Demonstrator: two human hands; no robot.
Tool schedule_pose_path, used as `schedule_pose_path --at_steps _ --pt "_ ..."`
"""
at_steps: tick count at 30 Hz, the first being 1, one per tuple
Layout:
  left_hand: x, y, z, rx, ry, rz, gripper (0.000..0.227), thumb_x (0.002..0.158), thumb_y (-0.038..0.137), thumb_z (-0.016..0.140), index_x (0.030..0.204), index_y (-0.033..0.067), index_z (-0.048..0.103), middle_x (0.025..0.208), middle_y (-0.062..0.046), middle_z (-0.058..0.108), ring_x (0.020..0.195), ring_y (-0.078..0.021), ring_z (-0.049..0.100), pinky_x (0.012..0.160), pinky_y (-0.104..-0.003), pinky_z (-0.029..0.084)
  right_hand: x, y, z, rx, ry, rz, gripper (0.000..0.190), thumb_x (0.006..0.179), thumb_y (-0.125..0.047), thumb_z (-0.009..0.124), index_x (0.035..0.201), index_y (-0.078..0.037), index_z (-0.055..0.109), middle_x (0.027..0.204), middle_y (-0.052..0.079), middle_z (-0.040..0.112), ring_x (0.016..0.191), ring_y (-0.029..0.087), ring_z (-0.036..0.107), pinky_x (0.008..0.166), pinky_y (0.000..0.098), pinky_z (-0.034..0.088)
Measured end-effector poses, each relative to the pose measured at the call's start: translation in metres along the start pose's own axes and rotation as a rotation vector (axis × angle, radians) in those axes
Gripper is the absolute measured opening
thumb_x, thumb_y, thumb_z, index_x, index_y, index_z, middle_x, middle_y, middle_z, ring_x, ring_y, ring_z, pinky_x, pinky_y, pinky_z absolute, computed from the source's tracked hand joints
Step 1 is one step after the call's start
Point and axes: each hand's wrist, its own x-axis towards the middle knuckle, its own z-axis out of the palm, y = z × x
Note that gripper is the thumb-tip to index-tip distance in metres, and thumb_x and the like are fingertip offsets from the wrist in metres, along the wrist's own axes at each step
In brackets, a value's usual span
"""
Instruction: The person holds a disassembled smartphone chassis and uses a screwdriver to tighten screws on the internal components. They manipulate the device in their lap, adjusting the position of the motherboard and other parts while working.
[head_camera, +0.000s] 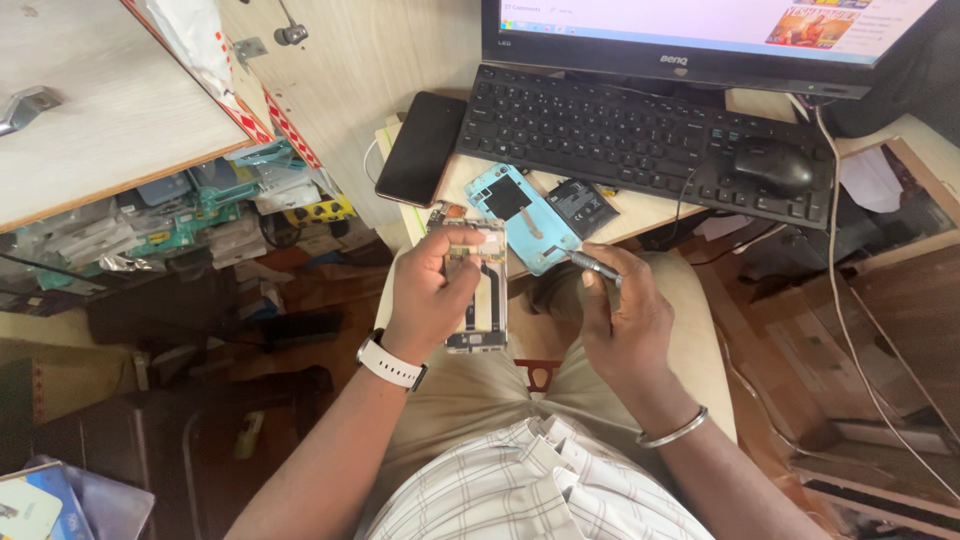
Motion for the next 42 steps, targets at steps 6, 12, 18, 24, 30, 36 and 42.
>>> schedule_pose_path --at_steps 6,12,18,24,30,36,42 --pt "0.002 -0.001 -0.009 -0.07 -0.147 0.07 0.023 0.092 -0.003 0.06 0.113 0.0023 0.069 0.101 -0.001 0.074 0.077 -0.0006 0.058 0.069 -0.021 0.05 0.011 -0.003 0.005 0.019 -0.001 -0.077 0.026 0.099 -0.001 0.066 0.124 -0.006 0.06 0.116 0.013 0.071 0.101 0.028 0.073 0.082 0.0358 0.058" --pt "0.001 0.005 -0.008 0.057 -0.153 0.214 0.022 0.09 -0.005 0.062 0.111 0.0015 0.067 0.107 -0.004 0.074 0.096 -0.0036 0.068 0.084 -0.023 0.054 0.038 -0.007 0.019 0.089 -0.085 -0.038 0.026 0.099 -0.001 0.066 0.123 -0.008 0.062 0.11 0.012 0.071 0.091 0.028 0.074 0.072 0.0353 0.057" --pt "0.002 0.003 -0.012 -0.066 -0.201 0.013 0.02 0.092 -0.004 0.06 0.109 0.0026 0.069 0.093 -0.001 0.071 0.079 -0.0009 0.058 0.069 -0.02 0.049 0.057 -0.009 0.034 0.12 -0.147 -0.092 0.024 0.101 -0.001 0.063 0.124 -0.007 0.061 0.109 0.013 0.071 0.095 0.03 0.074 0.077 0.0383 0.057" --pt "0.001 -0.001 -0.013 -0.025 -0.196 -0.082 0.02 0.092 -0.004 0.064 0.108 0.0033 0.071 0.08 0.0 0.064 0.063 -0.0004 0.047 0.055 -0.021 0.039 0.057 -0.014 0.029 0.168 -0.143 -0.027 0.02 0.104 -0.002 0.062 0.123 -0.008 0.061 0.109 0.012 0.072 0.09 0.022 0.076 0.076 0.0334 0.058" --pt "0.002 0.0 -0.015 -0.074 -0.194 0.025 0.019 0.091 -0.004 0.063 0.107 0.0039 0.068 0.093 0.004 0.071 0.066 0.002 0.05 0.057 -0.02 0.042 0.036 -0.01 0.005 0.16 -0.076 0.059 0.024 0.105 -0.002 0.06 0.128 -0.005 0.054 0.114 0.01 0.074 0.087 0.019 0.072 0.074 0.0292 0.055" --pt "0.0 -0.002 -0.013 0.043 -0.195 -0.04 0.011 0.092 0.0 0.069 0.101 0.005 0.073 0.079 -0.001 0.067 0.062 -0.0018 0.047 0.055 -0.022 0.039 0.019 -0.015 -0.002 0.135 -0.107 0.081 0.022 0.105 -0.002 0.061 0.126 -0.006 0.056 0.111 0.01 0.074 0.094 0.017 0.075 0.078 0.0294 0.057" --pt "0.003 -0.001 -0.015 0.089 -0.205 0.085 0.012 0.088 -0.001 0.068 0.096 0.0064 0.073 0.091 0.001 0.073 0.074 -0.005 0.062 0.066 -0.023 0.049 0.008 -0.019 -0.01 0.144 -0.087 0.056 0.025 0.104 -0.003 0.06 0.128 -0.006 0.055 0.111 0.012 0.073 0.093 0.018 0.074 0.078 0.0283 0.057"
